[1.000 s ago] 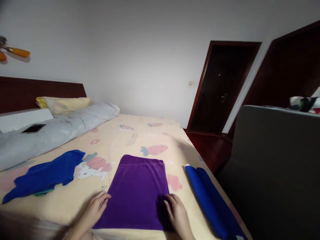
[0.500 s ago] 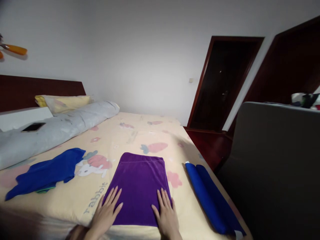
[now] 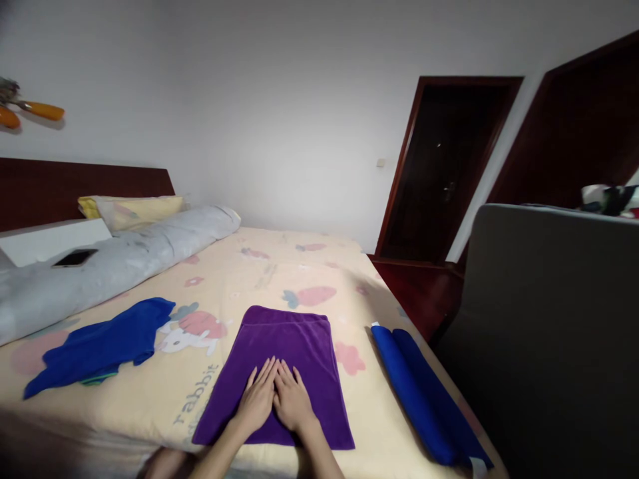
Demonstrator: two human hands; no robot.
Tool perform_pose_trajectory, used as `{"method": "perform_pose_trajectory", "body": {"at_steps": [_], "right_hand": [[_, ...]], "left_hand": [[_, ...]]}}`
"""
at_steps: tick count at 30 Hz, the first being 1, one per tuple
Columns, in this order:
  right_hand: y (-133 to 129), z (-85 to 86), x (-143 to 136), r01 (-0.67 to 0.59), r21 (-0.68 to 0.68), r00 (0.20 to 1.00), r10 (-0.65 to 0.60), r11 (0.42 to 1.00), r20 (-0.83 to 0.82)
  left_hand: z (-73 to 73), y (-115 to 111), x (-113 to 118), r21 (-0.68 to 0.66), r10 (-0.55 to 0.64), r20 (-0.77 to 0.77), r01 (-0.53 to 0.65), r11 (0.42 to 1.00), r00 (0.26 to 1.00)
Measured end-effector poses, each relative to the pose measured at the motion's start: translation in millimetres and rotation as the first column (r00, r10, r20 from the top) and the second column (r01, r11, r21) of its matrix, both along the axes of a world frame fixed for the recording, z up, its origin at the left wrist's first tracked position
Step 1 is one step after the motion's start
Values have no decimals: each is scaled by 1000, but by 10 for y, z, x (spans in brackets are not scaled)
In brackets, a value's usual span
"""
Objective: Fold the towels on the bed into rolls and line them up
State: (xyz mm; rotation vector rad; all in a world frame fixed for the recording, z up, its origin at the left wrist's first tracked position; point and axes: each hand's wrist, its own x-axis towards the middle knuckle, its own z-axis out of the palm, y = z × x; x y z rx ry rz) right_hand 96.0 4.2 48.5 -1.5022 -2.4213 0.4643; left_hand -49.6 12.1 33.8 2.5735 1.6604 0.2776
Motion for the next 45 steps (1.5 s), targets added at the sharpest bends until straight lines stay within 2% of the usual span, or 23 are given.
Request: {"method": "perform_pose_trajectory", "body": {"at_steps": [3,8,11,13,15,16,18,20,22,25,30,35,40,45], "right_hand": [[232,23,247,88,-11,995,-88,996,53],[450,-75,968,345,-11,929,-340,939,147],[502,-124,1191,425,-25,891,-413,905,186],[522,-126,1164,457,6,870,-448,890,205],[538,-109,1000,424,51,888,-426,904,173],[547,-98,879,370,66,916,-376,927,139],[574,-78,606,193,62,978,-197,979,67],[626,-65,363,41,43,999,-42,998,26],[710,-58,225,-2,35,1000,1,999,22],[877,-60,279,70,42,996,-72,997,51],[1145,-96,756,252,15,959,-252,968,133],[1292,-141,1093,390,-24,903,-377,920,207],[1343,-188,1141,466,-22,860,-447,885,245],[1352,-202,1115,595,11,772,-575,804,272]], "left_hand": [[73,301,-93,-21,82,-16,-82,996,997],[150,650,-646,-55,186,-84,-191,980,979],[180,747,-870,-71,244,-121,-254,965,962],[184,760,-860,-26,284,-138,-290,957,949],[162,734,-714,29,269,-129,-268,963,954],[143,713,-604,37,227,-115,-224,974,967],[94,670,-360,1,68,-79,-68,998,995],[53,657,-157,-54,-70,-47,68,996,996],[39,702,-65,-80,-107,-34,104,991,994],[75,877,-164,-90,-30,-41,26,996,999],[148,1209,-601,-111,125,-70,-132,985,990],[118,1354,-870,-128,222,-86,-232,964,971],[66,1392,-968,-120,286,-106,-298,947,952],[45,1392,-984,-99,348,-114,-359,928,931]]}}
